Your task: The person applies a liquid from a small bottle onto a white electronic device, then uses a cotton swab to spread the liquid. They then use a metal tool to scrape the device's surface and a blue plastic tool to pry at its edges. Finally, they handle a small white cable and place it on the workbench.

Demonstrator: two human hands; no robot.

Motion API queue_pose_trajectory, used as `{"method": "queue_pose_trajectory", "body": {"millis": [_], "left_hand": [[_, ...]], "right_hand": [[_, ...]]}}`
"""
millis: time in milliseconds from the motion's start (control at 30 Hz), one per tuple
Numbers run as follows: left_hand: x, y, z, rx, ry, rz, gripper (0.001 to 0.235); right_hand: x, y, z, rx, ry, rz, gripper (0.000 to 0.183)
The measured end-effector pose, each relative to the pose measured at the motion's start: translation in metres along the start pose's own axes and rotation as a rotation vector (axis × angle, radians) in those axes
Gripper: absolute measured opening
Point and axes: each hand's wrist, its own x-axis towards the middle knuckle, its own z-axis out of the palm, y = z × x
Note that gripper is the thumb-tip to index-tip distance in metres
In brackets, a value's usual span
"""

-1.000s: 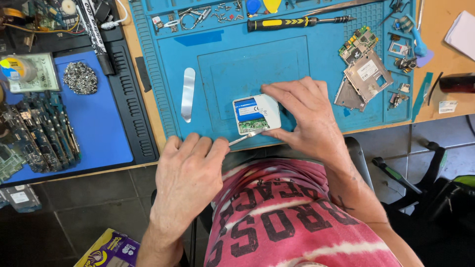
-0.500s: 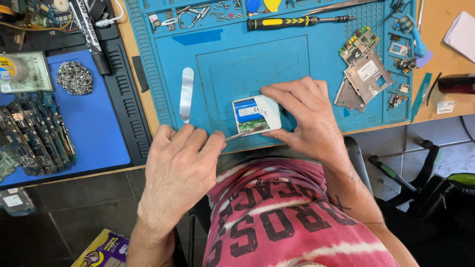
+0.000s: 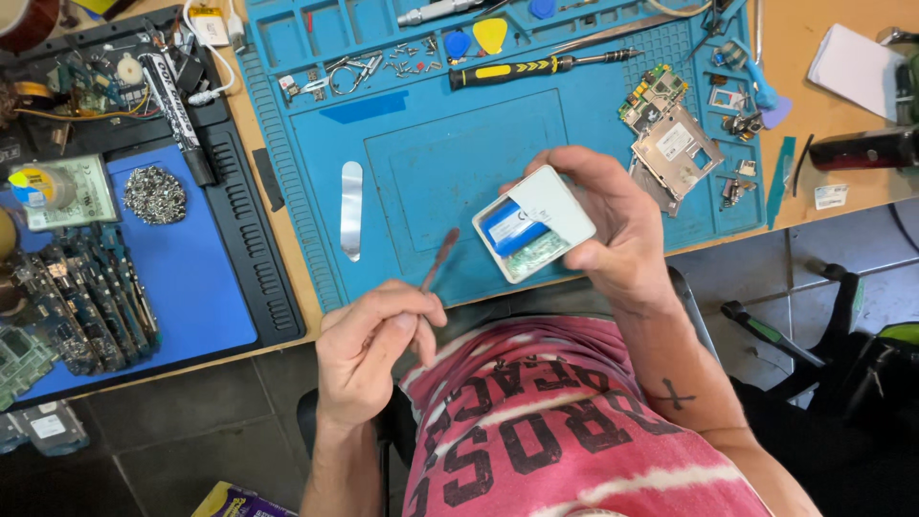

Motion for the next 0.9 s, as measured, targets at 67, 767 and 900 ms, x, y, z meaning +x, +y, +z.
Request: {"method": "queue_pose_trajectory", "body": {"millis": [67, 767, 900], "left_hand": [[-0.004, -0.002, 0.003, -0.268, -0.019, -0.086, 0.034], [0.012, -0.053, 0.014, 0.12, 0.412, 0.223, 0.041], [0.014, -0.057, 0.014, 0.113, 0.448, 0.248, 0.039]], "right_hand": [[-0.005, 0.008, 0.001, 0.37, 0.142, 0.08, 0.092], [-0.011, -0.024, 0.025, 1.293, 0.201, 0.473, 0.082], [-0.008, -0.03, 0.027, 1.304, 0.192, 0.491, 0.084]]}}
